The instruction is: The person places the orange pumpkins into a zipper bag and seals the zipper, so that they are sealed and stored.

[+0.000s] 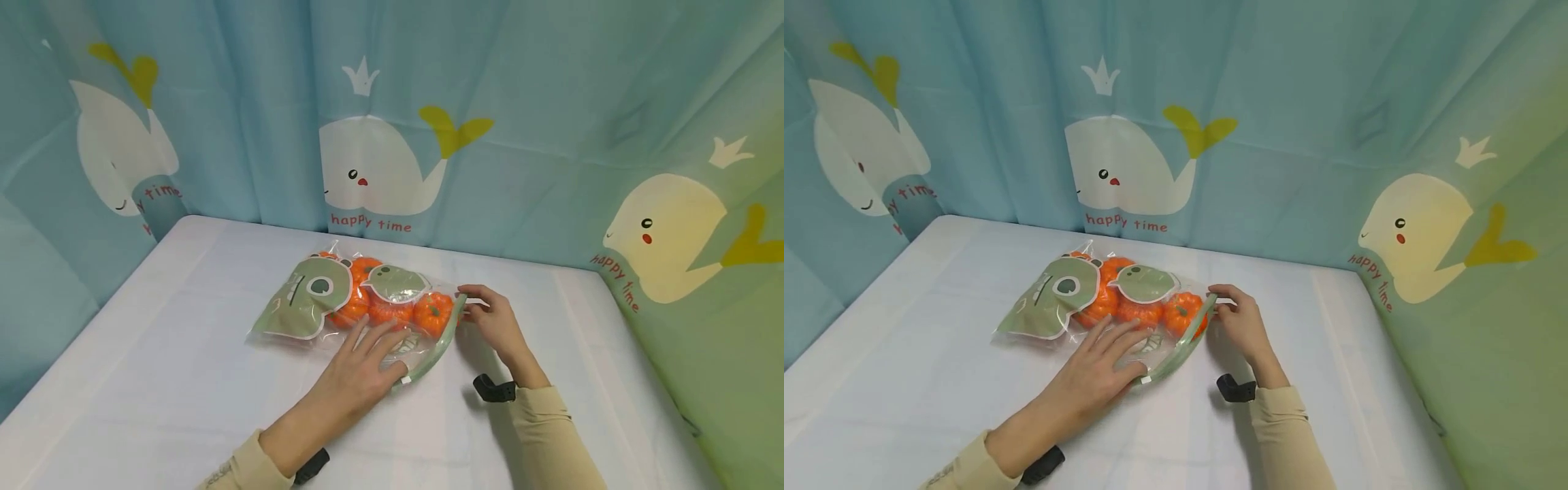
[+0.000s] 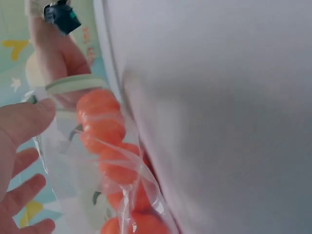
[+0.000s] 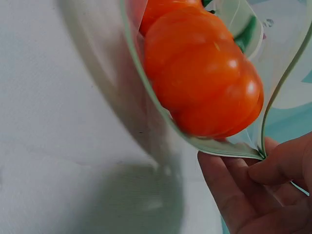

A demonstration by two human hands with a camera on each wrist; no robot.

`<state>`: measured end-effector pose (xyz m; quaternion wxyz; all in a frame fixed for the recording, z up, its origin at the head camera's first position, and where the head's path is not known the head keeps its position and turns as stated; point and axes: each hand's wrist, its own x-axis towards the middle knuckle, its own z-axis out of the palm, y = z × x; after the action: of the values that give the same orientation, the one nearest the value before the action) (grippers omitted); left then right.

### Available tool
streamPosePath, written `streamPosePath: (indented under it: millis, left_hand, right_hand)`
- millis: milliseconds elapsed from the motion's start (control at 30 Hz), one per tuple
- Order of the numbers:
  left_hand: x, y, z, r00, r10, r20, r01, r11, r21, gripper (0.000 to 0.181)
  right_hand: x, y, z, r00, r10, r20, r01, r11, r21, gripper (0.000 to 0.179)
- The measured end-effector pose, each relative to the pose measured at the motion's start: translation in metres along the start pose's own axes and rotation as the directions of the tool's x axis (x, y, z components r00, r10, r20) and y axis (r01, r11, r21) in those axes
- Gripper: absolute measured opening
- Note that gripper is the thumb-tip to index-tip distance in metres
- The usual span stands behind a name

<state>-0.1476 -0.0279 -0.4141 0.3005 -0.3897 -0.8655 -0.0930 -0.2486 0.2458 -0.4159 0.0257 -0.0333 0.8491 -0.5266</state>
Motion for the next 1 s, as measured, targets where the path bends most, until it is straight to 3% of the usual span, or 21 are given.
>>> streamPosePath:
  millis: [167, 400, 700, 1000]
  left_hand:
    - [0.008, -0.006, -0.010, 0.995, 0.016, -0.101, -0.021, 0.998, -0.052, 0.019]
    - [0.019, -0.013, -0.024, 0.971, 0.029, -0.239, -0.061, 0.990, -0.127, 0.016]
    - [0.027, -0.021, -0.048, 0.969, -0.043, -0.245, -0.020, 0.969, -0.247, 0.017]
    - [0.039, -0.032, -0.072, 0.947, -0.097, -0.307, -0.015, 0.939, -0.343, 0.016]
  right_hand:
    - [-0.003, -0.005, -0.008, 0.999, -0.036, -0.013, 0.037, 0.999, 0.034, 0.037]
    - [-0.008, -0.009, -0.018, 0.994, -0.093, -0.049, 0.092, 0.996, -0.020, 0.030]
    - [-0.016, -0.015, -0.030, 0.968, -0.221, -0.121, 0.207, 0.971, -0.117, 0.022]
    - [-0.023, -0.030, -0.043, 0.920, -0.354, -0.171, 0.337, 0.934, -0.121, 0.019]
